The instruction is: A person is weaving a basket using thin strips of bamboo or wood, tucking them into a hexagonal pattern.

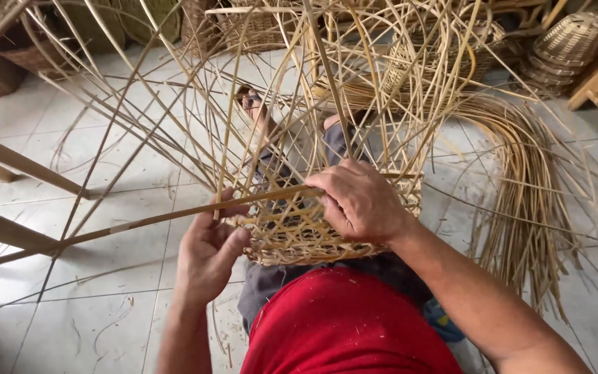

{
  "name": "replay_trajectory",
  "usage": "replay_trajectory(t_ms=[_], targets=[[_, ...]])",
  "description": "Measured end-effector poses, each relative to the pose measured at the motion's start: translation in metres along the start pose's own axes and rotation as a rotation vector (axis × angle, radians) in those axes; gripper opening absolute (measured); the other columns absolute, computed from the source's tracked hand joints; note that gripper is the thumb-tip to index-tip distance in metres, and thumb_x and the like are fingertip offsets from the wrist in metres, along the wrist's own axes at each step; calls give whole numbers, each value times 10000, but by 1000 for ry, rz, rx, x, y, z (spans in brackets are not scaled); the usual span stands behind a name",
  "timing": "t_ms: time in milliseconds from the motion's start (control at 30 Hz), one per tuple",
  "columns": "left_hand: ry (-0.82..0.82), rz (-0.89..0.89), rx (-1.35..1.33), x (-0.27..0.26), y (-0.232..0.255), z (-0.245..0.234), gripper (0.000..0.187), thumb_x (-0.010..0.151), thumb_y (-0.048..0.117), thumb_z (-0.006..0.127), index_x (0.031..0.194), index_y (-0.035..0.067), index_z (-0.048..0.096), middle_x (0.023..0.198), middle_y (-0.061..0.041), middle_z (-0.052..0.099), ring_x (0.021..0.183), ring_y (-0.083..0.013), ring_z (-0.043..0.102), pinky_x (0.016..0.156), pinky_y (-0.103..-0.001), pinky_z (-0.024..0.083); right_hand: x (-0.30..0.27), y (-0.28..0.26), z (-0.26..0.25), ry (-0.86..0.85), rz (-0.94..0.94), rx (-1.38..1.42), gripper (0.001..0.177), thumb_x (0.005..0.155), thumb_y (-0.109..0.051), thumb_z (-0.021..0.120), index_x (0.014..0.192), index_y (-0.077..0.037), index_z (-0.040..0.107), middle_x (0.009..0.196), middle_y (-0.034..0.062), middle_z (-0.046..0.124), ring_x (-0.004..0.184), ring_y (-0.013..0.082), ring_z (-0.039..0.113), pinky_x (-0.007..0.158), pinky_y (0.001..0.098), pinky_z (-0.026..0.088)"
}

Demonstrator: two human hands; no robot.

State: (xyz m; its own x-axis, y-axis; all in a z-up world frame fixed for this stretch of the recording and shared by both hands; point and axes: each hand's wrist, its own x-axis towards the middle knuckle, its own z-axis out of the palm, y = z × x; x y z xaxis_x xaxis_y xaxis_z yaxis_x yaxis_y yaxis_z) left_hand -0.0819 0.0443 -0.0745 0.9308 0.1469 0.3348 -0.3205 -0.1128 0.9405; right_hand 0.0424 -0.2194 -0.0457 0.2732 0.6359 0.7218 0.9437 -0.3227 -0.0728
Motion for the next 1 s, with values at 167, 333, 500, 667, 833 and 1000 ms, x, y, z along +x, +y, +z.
replay_trajectory(t_ms=[167, 333, 500, 667, 833, 1000], targets=[[38, 174, -746, 22, -9, -12, 417, 1066, 96, 607, 1464, 1, 530, 1428, -215, 608, 1070, -250, 683, 805, -341, 598, 5, -9, -7, -7, 11, 16, 362, 890, -57, 662, 1246, -79, 599, 976, 43, 683, 847, 215, 600, 841, 369, 493], [267, 196, -812, 39, 20, -60, 259, 1106, 197, 559, 1310, 42, 596, 1106, -165, 731, 979, -305, 732, 798, -389, 635, 5, -8, -4, -54, 105, -17, 379, 840, -107, 623, 1216, -74, 646, 953, 71, 699, 860, 259, 612, 835, 393, 504], [553, 313, -477, 12, 26, -172, 187, 1140, 255, 534, 1214, 176, 686, 1153, -83, 746, 1030, -273, 748, 902, -436, 647, 0, 4, 6, -11, 39, -51, 359, 884, -149, 592, 1236, -118, 655, 929, 60, 689, 806, 266, 621, 761, 401, 496], [718, 216, -91, -24, 38, -205, 330, 1177, 378, 440, 1448, 265, 589, 1499, 100, 616, 1482, -47, 630, 1147, -185, 593, 8, -2, -5, 3, 3, -55, 405, 854, -26, 626, 1260, -37, 622, 932, 54, 673, 775, 218, 596, 816, 371, 470], [330, 91, -100, -28, 3, -88, 277, 1013, -49, 545, 1267, -13, 648, 1138, -158, 720, 974, -222, 722, 819, -305, 640, -3, 21, 16, 62, -46, 49, 428, 910, 25, 601, 1313, -102, 535, 769, -55, 531, 679, 135, 471, 704, 289, 441], [169, 635, 925, 33, 30, 6, 226, 882, 34, 751, 1091, 115, 786, 1040, -66, 752, 899, -219, 698, 764, -325, 571, -5, 19, 5, 28, 30, 52, 377, 926, -84, 562, 1300, -102, 608, 858, 28, 618, 718, 201, 541, 715, 348, 473]])
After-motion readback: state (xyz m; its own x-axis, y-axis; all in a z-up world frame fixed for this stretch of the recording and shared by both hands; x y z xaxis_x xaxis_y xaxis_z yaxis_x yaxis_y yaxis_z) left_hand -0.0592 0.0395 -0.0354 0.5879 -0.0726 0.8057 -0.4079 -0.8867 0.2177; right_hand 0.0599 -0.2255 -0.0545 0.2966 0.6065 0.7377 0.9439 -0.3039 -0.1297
